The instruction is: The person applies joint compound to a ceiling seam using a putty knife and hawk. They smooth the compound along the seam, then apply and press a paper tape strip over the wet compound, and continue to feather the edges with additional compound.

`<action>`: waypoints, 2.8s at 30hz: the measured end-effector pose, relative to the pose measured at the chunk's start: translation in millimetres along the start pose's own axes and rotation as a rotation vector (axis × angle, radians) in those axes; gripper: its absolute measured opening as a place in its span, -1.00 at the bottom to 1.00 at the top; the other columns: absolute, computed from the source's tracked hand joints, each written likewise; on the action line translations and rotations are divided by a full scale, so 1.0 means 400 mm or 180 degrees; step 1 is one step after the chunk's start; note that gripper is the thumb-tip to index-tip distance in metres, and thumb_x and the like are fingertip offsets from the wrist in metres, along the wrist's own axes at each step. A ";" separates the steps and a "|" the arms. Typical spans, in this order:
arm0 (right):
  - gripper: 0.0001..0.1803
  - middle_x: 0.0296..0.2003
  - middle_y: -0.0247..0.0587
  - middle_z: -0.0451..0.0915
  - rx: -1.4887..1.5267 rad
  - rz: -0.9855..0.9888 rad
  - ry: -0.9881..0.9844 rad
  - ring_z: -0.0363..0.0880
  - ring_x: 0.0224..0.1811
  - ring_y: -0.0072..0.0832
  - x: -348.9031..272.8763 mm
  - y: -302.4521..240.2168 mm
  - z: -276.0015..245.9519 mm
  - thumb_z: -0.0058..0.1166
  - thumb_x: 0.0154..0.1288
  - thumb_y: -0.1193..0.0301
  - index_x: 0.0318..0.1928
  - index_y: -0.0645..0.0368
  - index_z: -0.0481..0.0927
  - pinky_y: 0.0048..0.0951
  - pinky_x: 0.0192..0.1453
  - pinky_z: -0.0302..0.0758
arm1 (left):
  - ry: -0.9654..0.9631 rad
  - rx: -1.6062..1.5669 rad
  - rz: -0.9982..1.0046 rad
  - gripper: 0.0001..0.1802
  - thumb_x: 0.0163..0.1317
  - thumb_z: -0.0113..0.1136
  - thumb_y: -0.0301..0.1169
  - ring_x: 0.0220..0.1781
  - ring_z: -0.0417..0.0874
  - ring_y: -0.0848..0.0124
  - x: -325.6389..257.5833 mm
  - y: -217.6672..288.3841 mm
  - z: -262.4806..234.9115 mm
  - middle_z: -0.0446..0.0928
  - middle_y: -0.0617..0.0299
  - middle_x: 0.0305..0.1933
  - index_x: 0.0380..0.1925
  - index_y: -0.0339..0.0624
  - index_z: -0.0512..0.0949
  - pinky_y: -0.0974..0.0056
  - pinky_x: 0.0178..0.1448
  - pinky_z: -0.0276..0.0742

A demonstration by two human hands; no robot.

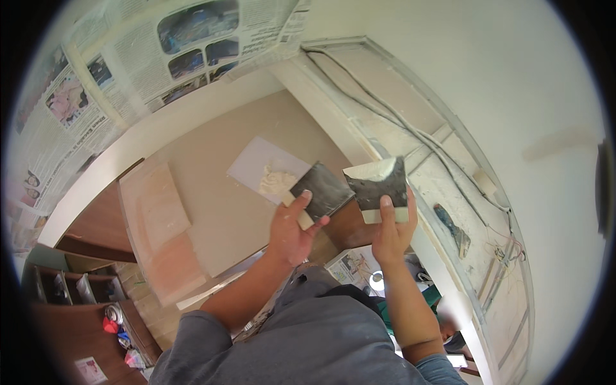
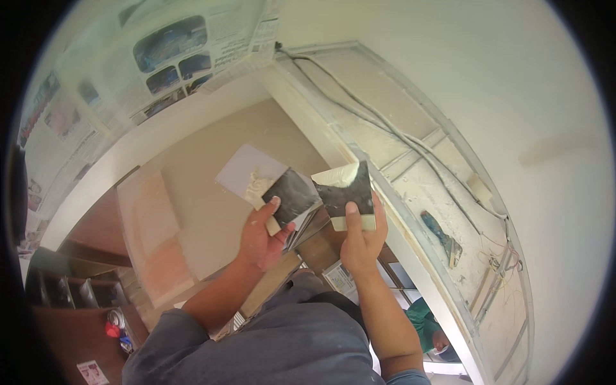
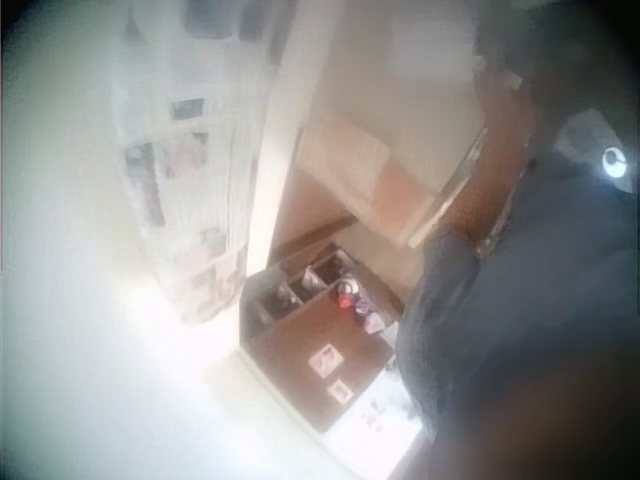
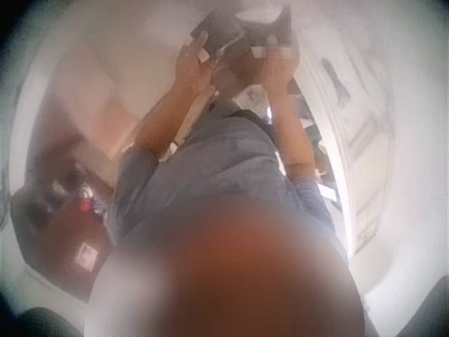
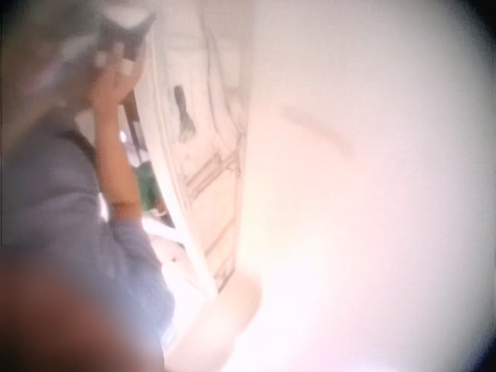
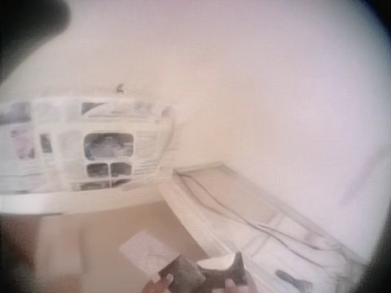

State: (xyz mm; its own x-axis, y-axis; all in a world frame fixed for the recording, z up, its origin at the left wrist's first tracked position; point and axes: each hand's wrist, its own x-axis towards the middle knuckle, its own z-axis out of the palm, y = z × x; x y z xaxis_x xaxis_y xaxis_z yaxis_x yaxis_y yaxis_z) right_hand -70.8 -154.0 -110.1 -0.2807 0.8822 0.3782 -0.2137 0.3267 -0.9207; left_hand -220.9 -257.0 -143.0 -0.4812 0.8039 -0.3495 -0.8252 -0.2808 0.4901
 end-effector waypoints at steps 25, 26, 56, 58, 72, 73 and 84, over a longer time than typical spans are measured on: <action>-0.35 0.41 0.16 0.50 0.3128 0.0970 -0.0064 0.69 0.24 0.02 -0.004 -0.280 -0.568 -0.14 0.63 0.16 0.57 0.20 0.26 0.15 0.00 0.80 | -0.3736 0.3780 0.3188 -0.28 0.05 0.10 -0.82 0.36 0.60 -0.06 0.149 -0.173 0.311 0.57 -0.05 0.32 0.26 -0.16 0.68 0.02 0.42 0.59; -0.35 0.45 0.15 0.46 0.2919 0.0701 0.0319 0.62 0.35 0.05 0.020 -0.297 -0.604 -0.18 0.65 0.10 0.56 0.20 0.27 0.26 0.17 0.74 | -0.3611 0.3773 0.3209 -0.33 0.17 0.07 -0.82 0.34 0.61 -0.04 0.167 -0.190 0.320 0.56 -0.08 0.31 0.30 -0.17 0.65 0.05 0.43 0.57; -0.38 0.38 0.19 0.35 -0.5036 -0.2706 0.2594 0.24 0.53 0.24 0.914 -0.158 -1.102 0.39 0.31 0.35 0.38 0.03 0.60 0.23 0.55 0.30 | -0.2218 0.4059 0.3790 -0.45 0.40 -0.03 -0.33 0.29 0.58 -0.17 0.275 -0.375 0.297 0.48 -0.31 0.33 0.35 -0.26 0.49 -0.14 0.29 0.61; -0.38 0.37 0.19 0.35 -0.5025 -0.2568 0.2554 0.22 0.54 0.25 0.907 -0.126 -1.108 0.39 0.30 0.36 0.38 0.04 0.60 0.24 0.56 0.30 | -0.2234 0.4025 0.3817 -0.44 0.43 -0.02 -0.25 0.29 0.58 -0.16 0.275 -0.373 0.299 0.48 -0.31 0.34 0.37 -0.23 0.49 -0.15 0.29 0.60; -0.42 0.35 0.28 0.38 -0.5019 -0.1319 0.2248 0.30 0.49 0.27 0.770 0.130 -1.125 0.38 0.25 0.44 0.30 0.19 0.66 0.14 0.53 0.37 | -0.2492 0.4105 0.3953 -0.43 0.45 -0.13 -0.45 0.29 0.59 -0.20 0.270 -0.358 0.313 0.46 -0.35 0.35 0.44 -0.33 0.39 -0.16 0.35 0.61; -0.43 0.34 0.28 0.38 -0.5004 -0.1120 0.2204 0.32 0.47 0.25 0.756 0.133 -1.118 0.37 0.24 0.44 0.29 0.21 0.67 0.12 0.52 0.38 | -0.2486 0.4065 0.3938 -0.44 0.45 -0.13 -0.46 0.28 0.59 -0.20 0.270 -0.359 0.311 0.47 -0.34 0.34 0.43 -0.33 0.40 -0.16 0.35 0.61; -0.33 0.37 0.31 0.34 -0.4858 -0.1969 0.2399 0.37 0.46 0.23 0.786 -0.149 -1.024 0.42 0.29 0.38 0.41 0.17 0.57 0.06 0.47 0.47 | -0.2350 0.3945 0.3731 -0.49 0.49 -0.02 -0.26 0.28 0.59 -0.19 0.273 -0.370 0.302 0.52 -0.27 0.35 0.33 -0.23 0.56 -0.12 0.28 0.60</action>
State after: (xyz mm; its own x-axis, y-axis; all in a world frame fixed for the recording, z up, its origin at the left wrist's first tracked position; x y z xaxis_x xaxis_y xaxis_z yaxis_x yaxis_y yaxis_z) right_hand 237.0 242.8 23.9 0.0285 0.3316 0.9430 0.9643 0.2392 -0.1133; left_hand -115.6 -64.5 -157.0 -0.0838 0.6390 0.7646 0.6157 -0.5701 0.5440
